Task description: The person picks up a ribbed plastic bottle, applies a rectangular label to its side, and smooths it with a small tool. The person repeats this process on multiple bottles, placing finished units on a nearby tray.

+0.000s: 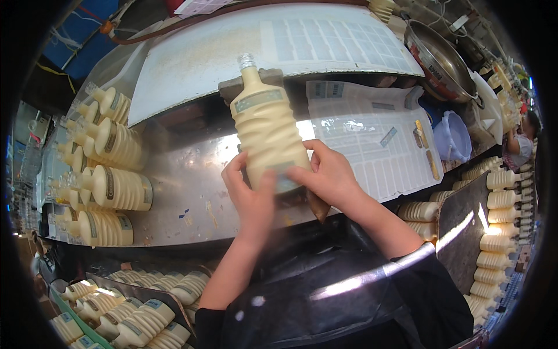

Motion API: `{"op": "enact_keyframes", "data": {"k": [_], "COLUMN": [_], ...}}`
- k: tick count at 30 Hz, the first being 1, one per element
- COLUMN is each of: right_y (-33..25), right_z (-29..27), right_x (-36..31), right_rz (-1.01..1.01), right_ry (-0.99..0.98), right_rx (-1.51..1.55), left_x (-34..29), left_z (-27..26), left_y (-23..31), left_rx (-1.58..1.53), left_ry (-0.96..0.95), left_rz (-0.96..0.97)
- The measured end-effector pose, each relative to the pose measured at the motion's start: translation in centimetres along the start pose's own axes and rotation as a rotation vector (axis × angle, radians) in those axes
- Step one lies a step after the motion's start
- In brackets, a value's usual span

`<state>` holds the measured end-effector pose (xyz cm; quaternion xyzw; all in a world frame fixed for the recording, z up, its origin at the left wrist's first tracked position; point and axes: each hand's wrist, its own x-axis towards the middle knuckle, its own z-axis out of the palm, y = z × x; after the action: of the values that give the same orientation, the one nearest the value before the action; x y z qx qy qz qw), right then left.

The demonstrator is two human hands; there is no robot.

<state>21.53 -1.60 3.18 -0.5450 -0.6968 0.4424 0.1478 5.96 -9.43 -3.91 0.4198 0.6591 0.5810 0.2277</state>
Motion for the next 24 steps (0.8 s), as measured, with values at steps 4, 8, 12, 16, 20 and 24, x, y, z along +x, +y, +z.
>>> {"op": "enact_keyframes", "data": {"k": [4, 8, 12, 16, 20, 24], "right_y": [0.4, 1.1, 0.6, 0.6, 0.5, 0.6], "right_z": [0.2, -0.6, -0.2, -0.3, -0.4, -0.2], "right_x": [0.2, 0.3, -0.2, -0.1, 0.0, 0.1], "right_rz": [0.015, 0.045, -0.018, -0.008, -0.006, -0.017], "right_ry": [0.001, -0.103, -0.051, -0.060, -0.060, -0.041], "right_rx": [-0.020, 0.141, 0.000, -0.004, -0.006, -0.014], "left_x": [-0.1, -0.5, -0.9, -1.0, -1.0, -1.0], "left_z": [0.0, -0.7, -0.3, -0.3, -0.4, -0.5], "left_y": [-1.1, -2.1, -1.2, -1.3, -1.2, -1.1], "left_rx": [-0.049, -0.024, -0.057, -0.065, -0.106, -0.116], "left_ry": [-0.018, -0.063, -0.066, -0.074, -0.079, -0.084], "left_rz": [0.019, 0.100, 0.038, 0.039, 0.026, 0.021]}}
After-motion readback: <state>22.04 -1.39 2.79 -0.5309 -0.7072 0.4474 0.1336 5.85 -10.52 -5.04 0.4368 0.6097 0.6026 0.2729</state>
